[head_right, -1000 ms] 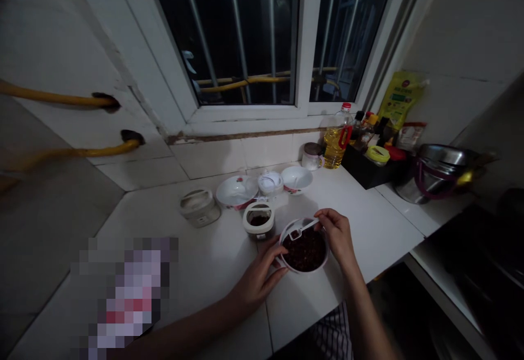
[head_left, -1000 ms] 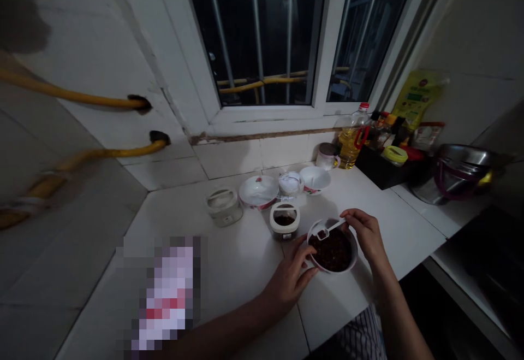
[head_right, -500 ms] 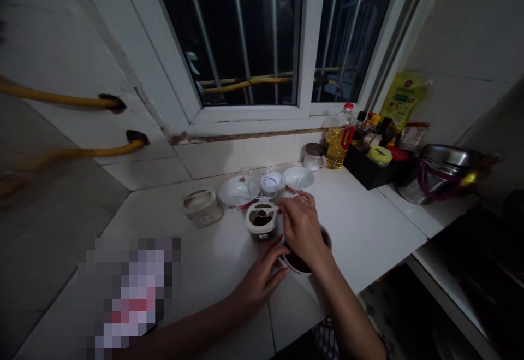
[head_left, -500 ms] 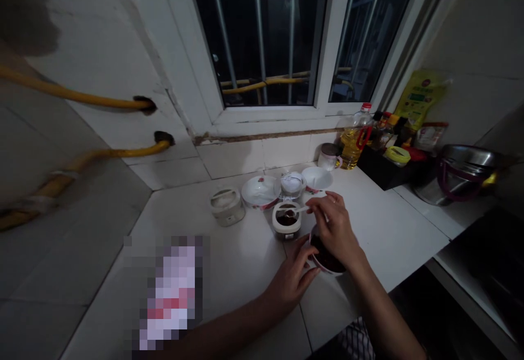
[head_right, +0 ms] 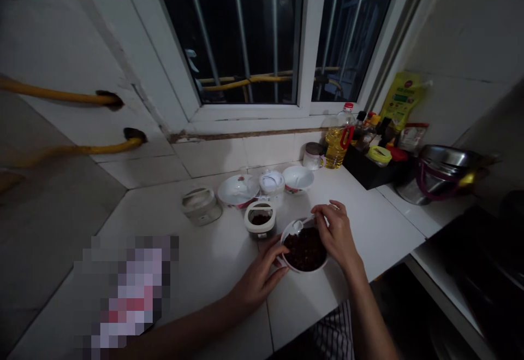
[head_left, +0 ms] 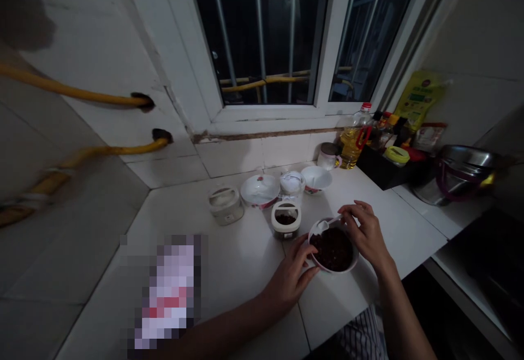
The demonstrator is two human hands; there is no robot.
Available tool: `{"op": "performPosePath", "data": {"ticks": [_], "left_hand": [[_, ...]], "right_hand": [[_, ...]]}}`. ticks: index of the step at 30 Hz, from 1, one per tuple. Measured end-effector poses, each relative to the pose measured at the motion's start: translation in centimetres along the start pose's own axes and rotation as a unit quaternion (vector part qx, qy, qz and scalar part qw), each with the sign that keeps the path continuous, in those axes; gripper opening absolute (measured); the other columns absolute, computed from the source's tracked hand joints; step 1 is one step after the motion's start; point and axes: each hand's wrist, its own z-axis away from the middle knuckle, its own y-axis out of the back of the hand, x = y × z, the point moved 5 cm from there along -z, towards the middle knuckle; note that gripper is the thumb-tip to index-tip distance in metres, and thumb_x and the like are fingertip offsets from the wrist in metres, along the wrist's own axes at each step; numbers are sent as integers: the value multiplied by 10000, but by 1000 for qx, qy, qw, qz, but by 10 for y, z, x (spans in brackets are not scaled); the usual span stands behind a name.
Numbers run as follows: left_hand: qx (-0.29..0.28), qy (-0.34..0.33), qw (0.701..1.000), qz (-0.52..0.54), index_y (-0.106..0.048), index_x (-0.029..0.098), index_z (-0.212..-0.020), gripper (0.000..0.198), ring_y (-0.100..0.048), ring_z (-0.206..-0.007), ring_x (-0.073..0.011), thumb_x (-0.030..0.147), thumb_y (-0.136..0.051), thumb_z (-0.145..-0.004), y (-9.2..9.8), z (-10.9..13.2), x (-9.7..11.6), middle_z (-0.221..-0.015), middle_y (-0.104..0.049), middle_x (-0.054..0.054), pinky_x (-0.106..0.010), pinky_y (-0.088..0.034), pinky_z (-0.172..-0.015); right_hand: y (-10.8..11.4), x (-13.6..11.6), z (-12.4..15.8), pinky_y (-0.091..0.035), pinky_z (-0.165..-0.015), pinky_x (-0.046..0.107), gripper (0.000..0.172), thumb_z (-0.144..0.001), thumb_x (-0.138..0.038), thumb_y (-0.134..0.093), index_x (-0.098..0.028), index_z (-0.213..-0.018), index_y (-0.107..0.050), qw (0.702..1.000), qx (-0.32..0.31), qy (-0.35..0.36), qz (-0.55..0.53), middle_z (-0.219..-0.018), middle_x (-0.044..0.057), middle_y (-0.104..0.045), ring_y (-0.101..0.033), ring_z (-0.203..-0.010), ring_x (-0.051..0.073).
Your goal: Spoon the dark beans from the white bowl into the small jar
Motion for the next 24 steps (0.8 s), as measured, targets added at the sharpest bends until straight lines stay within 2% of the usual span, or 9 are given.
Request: {"op": "performPosePath", "data": {"ticks": [5, 8, 13, 18, 21, 24], "left_hand": [[7, 4, 1000, -2, -484, 229, -1155, 241, -586, -1010, -192, 208, -505, -916, 0, 0, -1, -1410, -400, -128, -331, -551, -851], [10, -8, 1000, -1, -483, 226, -1151, 244, -584, -1039, -200, 201, -513, -910, 0, 0, 1, -1407, -400, -129, -328, -557, -842], [12, -17, 1000, 4, -485, 217, -1146, 236, -558, -1123, -217, 196, -516, -913, 2, -1, 5, -1413, -387, -134, -318, -556, -848], [2, -15, 1000, 6, -466, 230, -1164, 254, -532, -1160, -221, 193, -513, -918, 1, 0, 2, -1427, -366, -129, -318, -550, -859], [3, -20, 1000, 5, -455, 230, -1178, 267, -539, -1139, -216, 178, -499, -920, 0, 1, -1, -1425, -360, -134, -318, -548, -852], [6, -20, 1000, 3, -463, 227, -1160, 245, -536, -1136, -220, 189, -496, -920, -1, 0, -2, -1418, -365, -135, -318, -548, -844]], "right_hand": [[-17, -1, 7, -359, -993, 520, 194, -909, -179, -440, -224, -870, -624, 997, -75, 16, 26, -806, 23, -729, -650, -745, 197], [-26, -4, 9, -377, -985, 501, 190, -911, -192, -439, -233, -873, -620, 995, -101, 2, -7, -788, 11, -726, -651, -770, 203], [-23, 11, 10, -383, -971, 478, 202, -889, -305, -468, -237, -830, -648, 992, -59, -94, -54, -618, -7, -674, -642, -785, 232], [-18, 23, 15, -471, -728, 361, 241, -823, -399, -529, -210, -768, -669, 970, -24, -209, -124, -601, 17, -665, -629, -707, 234], [-15, 24, 18, -452, -638, 320, 247, -807, -407, -544, -196, -773, -667, 955, -9, -248, -165, -602, 23, -660, -608, -645, 214], [-13, 23, 19, -442, -640, 315, 255, -794, -421, -555, -190, -773, -659, 947, 7, -264, -184, -595, 27, -649, -601, -645, 212]]}}
